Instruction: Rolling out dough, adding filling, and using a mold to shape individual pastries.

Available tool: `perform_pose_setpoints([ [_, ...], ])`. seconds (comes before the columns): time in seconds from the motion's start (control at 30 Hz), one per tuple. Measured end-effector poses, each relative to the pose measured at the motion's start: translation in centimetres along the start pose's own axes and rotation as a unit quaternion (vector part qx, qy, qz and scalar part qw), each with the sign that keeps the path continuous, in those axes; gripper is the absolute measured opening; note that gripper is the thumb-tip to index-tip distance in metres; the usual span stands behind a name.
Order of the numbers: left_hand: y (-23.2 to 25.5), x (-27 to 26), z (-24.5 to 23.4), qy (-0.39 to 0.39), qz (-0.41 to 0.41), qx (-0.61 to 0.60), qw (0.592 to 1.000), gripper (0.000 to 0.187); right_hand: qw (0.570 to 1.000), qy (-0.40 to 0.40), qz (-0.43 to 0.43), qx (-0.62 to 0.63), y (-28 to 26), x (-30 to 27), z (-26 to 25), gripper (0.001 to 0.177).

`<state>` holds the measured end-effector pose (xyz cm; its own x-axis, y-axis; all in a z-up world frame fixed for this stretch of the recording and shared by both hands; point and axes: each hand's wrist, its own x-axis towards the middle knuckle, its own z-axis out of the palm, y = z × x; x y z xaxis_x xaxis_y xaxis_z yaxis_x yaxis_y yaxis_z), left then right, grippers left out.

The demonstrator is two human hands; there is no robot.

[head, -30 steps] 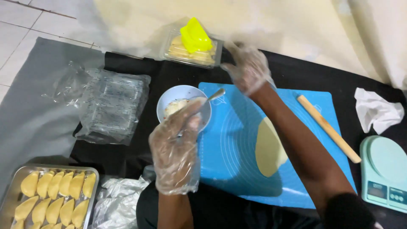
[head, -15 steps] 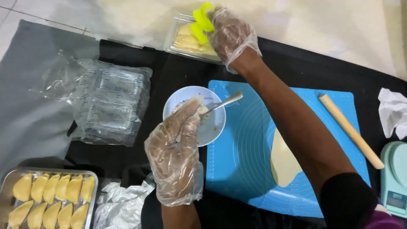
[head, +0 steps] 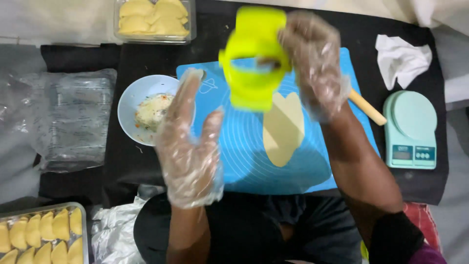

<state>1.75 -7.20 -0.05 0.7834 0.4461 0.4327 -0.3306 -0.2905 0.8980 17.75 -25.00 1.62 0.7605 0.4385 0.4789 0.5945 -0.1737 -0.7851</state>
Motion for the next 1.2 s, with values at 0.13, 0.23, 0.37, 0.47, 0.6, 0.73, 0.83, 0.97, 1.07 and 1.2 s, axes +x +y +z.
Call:
perform_pose_setpoints([
  [0.13, 0.1, -0.6, 2.4, -0.117, -0.036, 0.06, 0.991, 0.057, 0.981, -0.03, 0.19, 0.009, 1.4, -5.4, -0.7, 0.024],
  [0.23, -3.3, -1.6, 3.9, -0.173, -0.156, 0.15, 0.961, 0.053, 0.896, 0.017, 0.434, 0.092, 2.7, -7.3, 0.6, 0.039],
  [0.37, -8.8, -2.6, 5.7, -0.143, -0.243, 0.161, 0.946, 0.039, 0.908, -0.064, 0.413, -0.015, 7.8, -9.0, 1.7, 0.027],
  [0.47, -14.0, -3.1, 7.2, -0.126, -0.25, 0.278, 0.919, 0.037, 0.967, 0.004, 0.212, -0.137, 8.1, -9.1, 0.4, 0.028],
  [0.6, -13.9, -3.8, 8.3, -0.078, -0.19, 0.363, 0.909, 0.031, 0.962, 0.088, 0.028, -0.255, 6.4, -8.0, -3.1, 0.013],
  [0.73, -11.7, -3.1, 8.7, -0.057, -0.068, 0.452, 0.887, 0.039, 0.909, -0.095, 0.153, -0.377, 5.8, -6.9, -4.7, 0.021],
  [0.83, -10.0, -2.8, 8.7, -0.064, -0.005, 0.457, 0.887, 0.045, 0.871, -0.175, 0.254, -0.382, 6.3, -6.7, -4.8, 0.03],
  [0.97, -9.5, -2.7, 9.1, -0.135, -0.013, 0.417, 0.899, 0.042, 0.876, -0.129, 0.177, -0.43, 7.5, -7.5, -4.6, 0.026],
  [1.07, -9.9, -3.0, 9.5, -0.148, -0.006, 0.431, 0.89, 0.045, 0.872, -0.086, 0.118, -0.467, 8.4, -8.3, -5.0, 0.024],
  [1.2, -10.3, -2.8, 9.7, -0.159, -0.017, 0.438, 0.884, 0.044, 0.862, -0.042, 0.056, -0.502, 10.2, -9.7, -6.1, 0.023],
])
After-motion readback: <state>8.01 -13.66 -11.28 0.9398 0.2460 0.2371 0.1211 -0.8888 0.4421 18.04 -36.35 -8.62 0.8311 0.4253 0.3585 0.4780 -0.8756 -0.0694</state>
